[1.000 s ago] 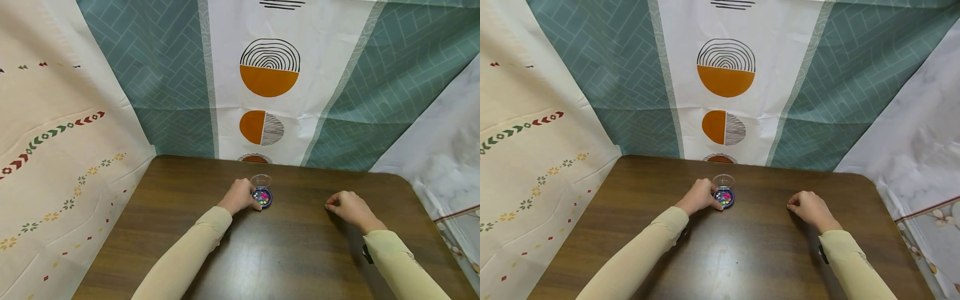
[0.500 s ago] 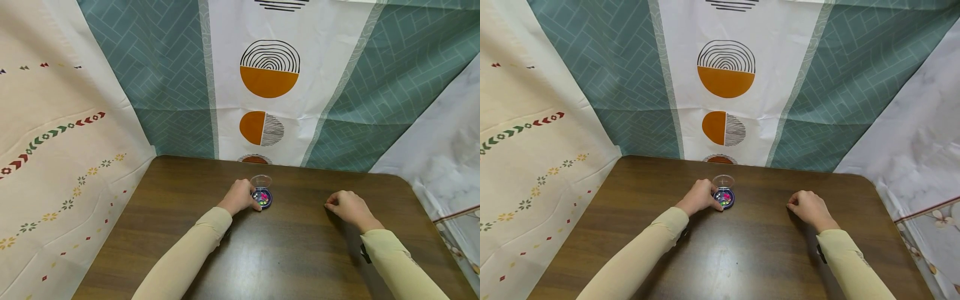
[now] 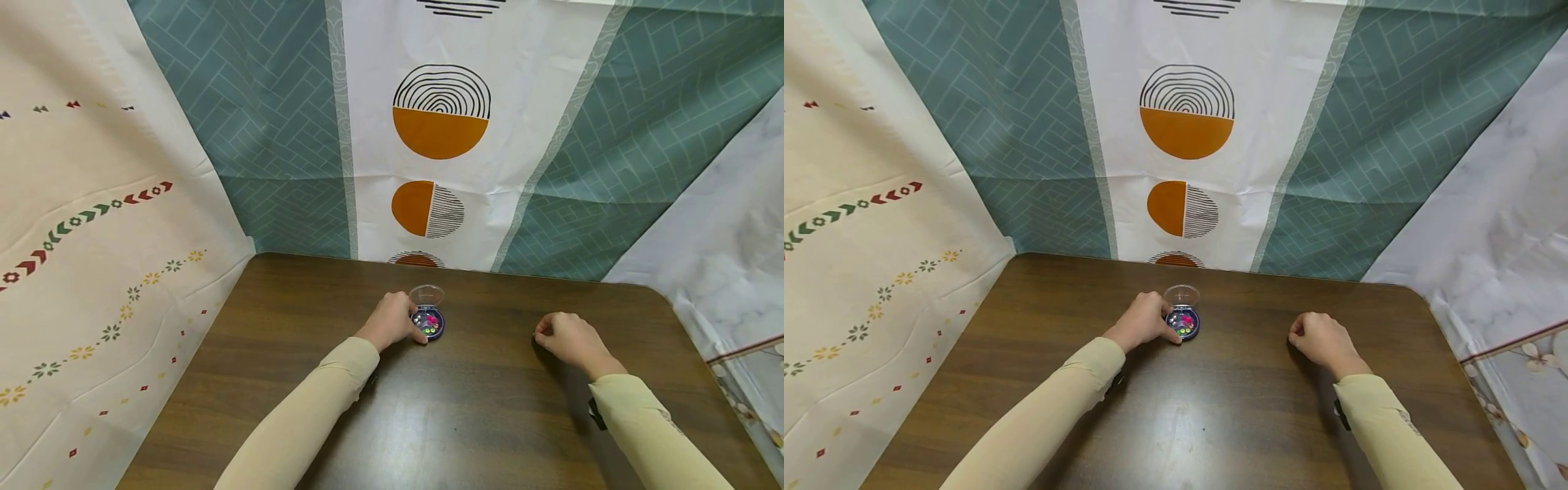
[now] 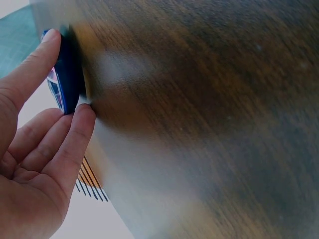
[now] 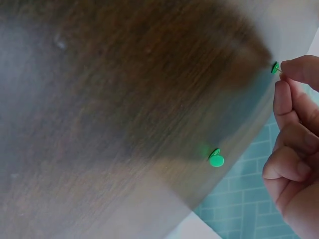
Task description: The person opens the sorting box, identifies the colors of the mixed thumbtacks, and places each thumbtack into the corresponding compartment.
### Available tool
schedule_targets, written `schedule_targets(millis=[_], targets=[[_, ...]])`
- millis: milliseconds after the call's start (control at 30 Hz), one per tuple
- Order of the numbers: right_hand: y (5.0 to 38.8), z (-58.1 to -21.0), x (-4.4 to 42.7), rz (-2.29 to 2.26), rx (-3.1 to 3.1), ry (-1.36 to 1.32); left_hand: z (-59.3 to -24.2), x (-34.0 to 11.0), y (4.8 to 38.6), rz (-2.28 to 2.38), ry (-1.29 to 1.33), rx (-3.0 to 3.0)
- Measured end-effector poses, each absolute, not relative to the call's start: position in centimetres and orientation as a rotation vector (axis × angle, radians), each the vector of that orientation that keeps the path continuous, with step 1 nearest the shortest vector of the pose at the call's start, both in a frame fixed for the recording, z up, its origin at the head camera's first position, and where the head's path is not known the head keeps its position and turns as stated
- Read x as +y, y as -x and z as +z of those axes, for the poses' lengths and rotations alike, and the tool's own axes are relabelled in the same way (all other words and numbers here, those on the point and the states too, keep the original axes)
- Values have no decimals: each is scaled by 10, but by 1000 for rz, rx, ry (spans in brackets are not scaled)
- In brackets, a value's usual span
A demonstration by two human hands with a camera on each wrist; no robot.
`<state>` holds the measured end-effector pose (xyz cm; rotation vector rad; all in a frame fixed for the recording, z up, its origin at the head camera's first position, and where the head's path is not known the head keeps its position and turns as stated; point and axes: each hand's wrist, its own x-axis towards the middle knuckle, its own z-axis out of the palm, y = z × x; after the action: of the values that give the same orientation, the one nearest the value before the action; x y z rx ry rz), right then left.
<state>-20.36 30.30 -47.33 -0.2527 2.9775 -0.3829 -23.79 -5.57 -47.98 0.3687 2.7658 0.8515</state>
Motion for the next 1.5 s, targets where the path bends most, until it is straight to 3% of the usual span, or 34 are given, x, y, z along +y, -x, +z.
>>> schedule_targets(millis=[733, 1500], targets=[[212, -466, 278, -683, 2845, 316, -479, -55, 237, 855, -349, 2767], [232, -453, 167, -795, 2875, 561, -479, -54, 236, 852, -347, 2784]])
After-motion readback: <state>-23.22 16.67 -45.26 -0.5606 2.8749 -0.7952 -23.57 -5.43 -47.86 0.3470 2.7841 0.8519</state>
